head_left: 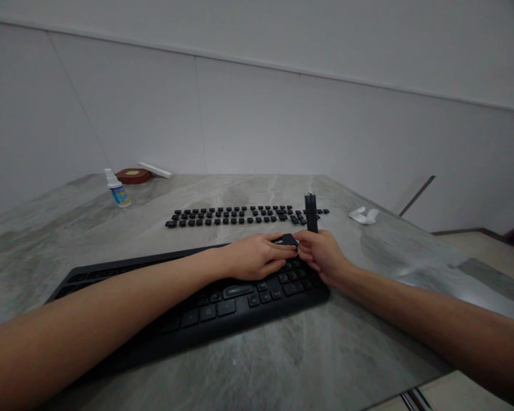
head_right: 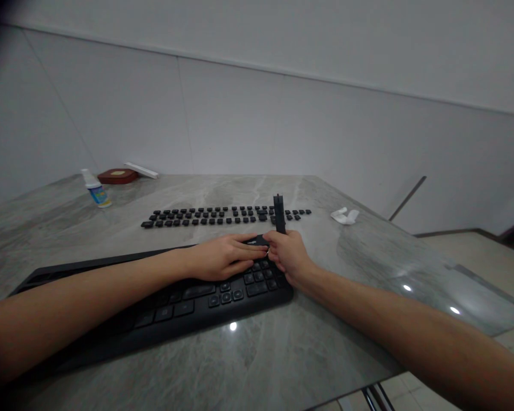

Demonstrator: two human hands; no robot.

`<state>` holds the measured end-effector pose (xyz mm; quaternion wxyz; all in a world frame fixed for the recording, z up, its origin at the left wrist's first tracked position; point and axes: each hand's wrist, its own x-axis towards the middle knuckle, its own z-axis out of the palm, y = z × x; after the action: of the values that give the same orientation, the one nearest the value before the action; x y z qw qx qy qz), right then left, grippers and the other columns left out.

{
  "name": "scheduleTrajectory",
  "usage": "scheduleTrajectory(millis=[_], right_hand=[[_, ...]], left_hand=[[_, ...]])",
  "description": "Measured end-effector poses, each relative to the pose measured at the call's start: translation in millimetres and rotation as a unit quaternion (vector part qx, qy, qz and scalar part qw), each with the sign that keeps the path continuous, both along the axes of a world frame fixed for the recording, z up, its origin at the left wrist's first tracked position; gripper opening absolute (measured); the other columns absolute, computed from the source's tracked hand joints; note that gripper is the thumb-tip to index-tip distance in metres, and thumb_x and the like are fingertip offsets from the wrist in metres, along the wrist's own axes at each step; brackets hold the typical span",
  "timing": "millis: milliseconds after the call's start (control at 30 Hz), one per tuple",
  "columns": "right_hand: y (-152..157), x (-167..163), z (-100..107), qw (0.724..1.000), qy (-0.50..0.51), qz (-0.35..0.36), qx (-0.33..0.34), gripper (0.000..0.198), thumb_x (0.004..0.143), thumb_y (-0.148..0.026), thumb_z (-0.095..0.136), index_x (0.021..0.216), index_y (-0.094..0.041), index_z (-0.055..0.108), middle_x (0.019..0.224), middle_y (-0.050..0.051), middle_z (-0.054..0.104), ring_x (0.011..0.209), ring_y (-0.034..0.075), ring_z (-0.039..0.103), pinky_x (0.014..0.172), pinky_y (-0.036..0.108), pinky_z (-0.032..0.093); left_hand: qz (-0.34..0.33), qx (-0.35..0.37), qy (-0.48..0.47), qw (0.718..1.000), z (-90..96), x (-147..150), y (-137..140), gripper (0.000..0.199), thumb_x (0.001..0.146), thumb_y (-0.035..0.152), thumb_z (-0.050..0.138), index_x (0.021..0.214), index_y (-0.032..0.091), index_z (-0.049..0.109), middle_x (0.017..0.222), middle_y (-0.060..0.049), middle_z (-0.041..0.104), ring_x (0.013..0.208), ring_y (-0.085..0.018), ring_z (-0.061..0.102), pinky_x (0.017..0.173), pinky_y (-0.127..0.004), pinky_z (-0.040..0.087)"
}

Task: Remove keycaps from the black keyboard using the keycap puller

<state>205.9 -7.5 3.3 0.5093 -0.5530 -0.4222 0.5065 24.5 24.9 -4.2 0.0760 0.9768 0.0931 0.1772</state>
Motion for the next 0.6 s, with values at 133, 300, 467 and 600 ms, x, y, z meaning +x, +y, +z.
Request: scheduleTrajectory(millis=[133, 300, 467, 600], right_hand=[[-1.1, -0.1, -3.0, 1.000, 0.006, -0.008, 0.016, 0.033, 0.061, -0.025, 0.064, 0.046, -0.022, 0.034, 0.039, -0.009, 0.029, 0.029, 0.003, 0.025, 0.024, 0.016, 0.015], [-4.0, -1.5, -4.3, 0.999, 0.015, -0.021, 0.045, 0.034, 0.057, -0.027, 0.063, 0.043, -0.023, 0.032, 0.037, -0.009, 0.026, 0.029, 0.003, 0.024, 0.025, 0.017, 0.014], [-5.5, -1.3, -4.5, 0.998, 0.016, -0.009, 0.063, 0.034, 0.055, -0.027, 0.064, 0.041, -0.022, 0.034, 0.036, -0.009, 0.028, 0.028, 0.004, 0.025, 0.025, 0.018, 0.013], [-8.0, -0.1, -4.7, 0.997, 0.016, -0.003, 0.075, 0.032, 0.056, -0.028, 0.063, 0.041, -0.022, 0.035, 0.035, -0.009, 0.028, 0.029, 0.004, 0.024, 0.027, 0.019, 0.014]], left_hand=[[-0.006, 0.000, -0.005, 1.000, -0.9, 0.1, 0.6, 0.035, 0.099, 0.016, 0.043, 0.132, 0.012, 0.055, 0.136, -0.009, 0.060, 0.133, -0.021, 0.050, 0.121, -0.042, 0.031], [0.005, -0.008, 0.011, 1.000, -0.9, 1.1, 1.0, 0.037, 0.099, 0.016, 0.043, 0.135, 0.013, 0.053, 0.139, -0.007, 0.057, 0.133, -0.020, 0.049, 0.122, -0.039, 0.029], [-0.002, -0.005, 0.011, 1.000, 0.8, 1.6, 0.6, 0.037, 0.099, 0.015, 0.042, 0.134, 0.014, 0.053, 0.139, -0.006, 0.057, 0.132, -0.019, 0.051, 0.123, -0.038, 0.027], [-0.009, -0.001, 0.006, 1.000, 1.4, 2.6, 0.4, 0.037, 0.098, 0.014, 0.041, 0.133, 0.015, 0.053, 0.136, -0.006, 0.059, 0.128, -0.019, 0.054, 0.122, -0.040, 0.029]])
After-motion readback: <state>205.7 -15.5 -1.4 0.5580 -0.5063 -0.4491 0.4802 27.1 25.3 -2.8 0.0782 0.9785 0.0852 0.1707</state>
